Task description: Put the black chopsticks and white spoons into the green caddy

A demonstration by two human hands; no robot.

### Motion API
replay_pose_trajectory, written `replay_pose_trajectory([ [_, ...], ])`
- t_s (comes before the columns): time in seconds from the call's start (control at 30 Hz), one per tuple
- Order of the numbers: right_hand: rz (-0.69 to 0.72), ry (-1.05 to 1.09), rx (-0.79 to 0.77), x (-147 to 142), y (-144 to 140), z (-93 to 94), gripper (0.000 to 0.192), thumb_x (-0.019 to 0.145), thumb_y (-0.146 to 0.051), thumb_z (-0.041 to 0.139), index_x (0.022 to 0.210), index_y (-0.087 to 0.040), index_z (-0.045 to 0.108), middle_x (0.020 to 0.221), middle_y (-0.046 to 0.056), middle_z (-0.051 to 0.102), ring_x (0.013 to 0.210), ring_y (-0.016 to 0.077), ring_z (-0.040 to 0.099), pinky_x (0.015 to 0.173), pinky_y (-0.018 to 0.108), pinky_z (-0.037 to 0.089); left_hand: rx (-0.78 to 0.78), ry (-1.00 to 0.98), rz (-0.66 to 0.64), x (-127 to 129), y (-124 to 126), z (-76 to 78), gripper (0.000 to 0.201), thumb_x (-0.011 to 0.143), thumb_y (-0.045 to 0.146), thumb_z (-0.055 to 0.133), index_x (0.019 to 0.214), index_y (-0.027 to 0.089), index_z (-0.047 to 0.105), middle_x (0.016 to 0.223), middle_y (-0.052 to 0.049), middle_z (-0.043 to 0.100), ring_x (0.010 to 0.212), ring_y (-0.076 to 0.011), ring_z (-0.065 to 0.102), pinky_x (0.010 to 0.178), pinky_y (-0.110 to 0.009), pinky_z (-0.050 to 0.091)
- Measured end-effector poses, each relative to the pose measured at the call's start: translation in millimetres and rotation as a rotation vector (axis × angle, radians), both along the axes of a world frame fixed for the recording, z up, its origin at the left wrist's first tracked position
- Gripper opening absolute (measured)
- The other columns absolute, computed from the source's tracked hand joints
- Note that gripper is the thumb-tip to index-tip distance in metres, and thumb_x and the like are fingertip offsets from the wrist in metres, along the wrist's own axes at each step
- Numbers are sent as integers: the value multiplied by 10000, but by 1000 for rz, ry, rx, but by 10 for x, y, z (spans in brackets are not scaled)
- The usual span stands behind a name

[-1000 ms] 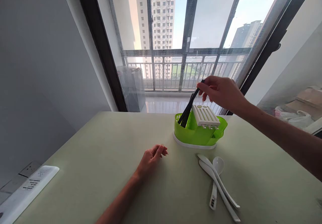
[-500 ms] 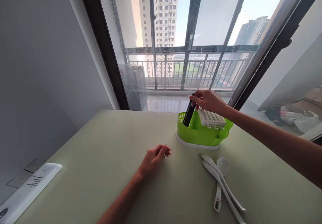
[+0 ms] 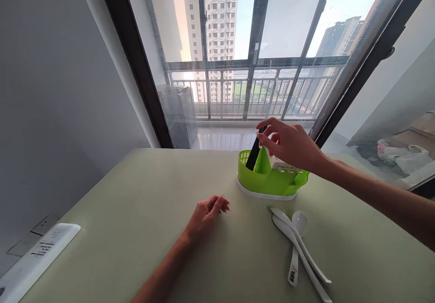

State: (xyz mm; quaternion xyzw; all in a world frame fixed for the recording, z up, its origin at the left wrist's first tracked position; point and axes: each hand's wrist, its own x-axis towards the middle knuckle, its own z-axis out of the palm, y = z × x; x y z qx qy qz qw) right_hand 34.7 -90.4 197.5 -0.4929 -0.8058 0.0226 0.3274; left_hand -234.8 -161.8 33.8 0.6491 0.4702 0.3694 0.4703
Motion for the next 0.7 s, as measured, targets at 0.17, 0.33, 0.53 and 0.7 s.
replay_pose_trajectory([
  [0.17,209,-220,-55,116,-407,-38,322,1024,-447,458,1135,-251,688,759,12,753,593,153,671,568,258,452,8,8,-3,10,-10,32,477,990,583,467,937,190,732,903,-48,741,861,-193,654,831,-294,506],
  [0.33,228,-401,-245,337,-619,-280,318,1030,-393,429,977,-254,709,842,32,771,628,157,685,570,257,430,1,33,-4,21,-22,60,478,993,580,457,938,192,732,925,-50,743,869,-193,646,838,-294,504],
  [0.53,49,-584,-470,525,-734,-752,231,961,-345,505,997,-269,721,664,27,739,612,208,690,569,298,384,14,43,-4,44,-15,48,476,992,574,458,936,189,733,917,-53,739,853,-192,644,829,-296,509],
  [0.7,-44,-562,-653,502,-827,-1009,319,978,-444,477,1044,-250,720,572,19,713,612,237,709,552,302,374,25,50,-7,48,-13,47,475,993,575,461,942,191,736,916,-53,741,855,-194,647,830,-297,512],
])
